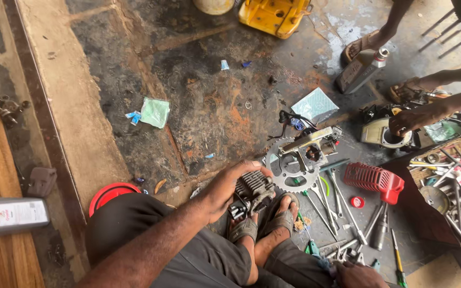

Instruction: The person sits on the floor and cleans a small engine cylinder head with a rag. They then pick up a piston ring, inspect it, and place it into the cylinder head. Finally, they pour a small amount of oil into the cylinder head using a red cap.

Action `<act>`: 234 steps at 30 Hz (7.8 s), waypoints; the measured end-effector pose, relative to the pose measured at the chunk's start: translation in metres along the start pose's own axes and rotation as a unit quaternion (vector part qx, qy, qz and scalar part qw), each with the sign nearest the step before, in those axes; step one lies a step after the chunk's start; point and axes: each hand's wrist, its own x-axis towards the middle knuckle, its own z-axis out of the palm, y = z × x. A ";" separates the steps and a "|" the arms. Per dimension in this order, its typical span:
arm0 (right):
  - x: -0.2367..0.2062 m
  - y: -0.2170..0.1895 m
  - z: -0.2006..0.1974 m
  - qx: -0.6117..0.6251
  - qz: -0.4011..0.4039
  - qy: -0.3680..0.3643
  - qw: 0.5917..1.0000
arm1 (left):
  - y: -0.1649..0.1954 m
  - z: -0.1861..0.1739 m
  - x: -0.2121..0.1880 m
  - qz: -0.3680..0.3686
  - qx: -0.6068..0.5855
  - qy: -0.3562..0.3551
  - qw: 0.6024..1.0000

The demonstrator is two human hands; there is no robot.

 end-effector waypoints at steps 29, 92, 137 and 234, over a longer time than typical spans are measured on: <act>-0.022 -0.003 -0.018 0.144 0.007 -0.011 0.990 | -0.019 0.014 0.022 -0.046 0.137 0.166 0.975; -0.047 0.041 -0.110 0.934 -0.197 0.226 0.197 | 0.017 0.058 -0.071 0.166 0.765 0.396 0.481; 0.041 0.052 -0.242 0.730 -0.021 0.321 0.603 | -0.075 0.091 0.182 0.059 0.323 0.213 0.920; 0.046 0.074 -0.218 0.727 -0.195 0.297 0.588 | -0.101 0.082 0.189 0.288 0.541 0.240 0.753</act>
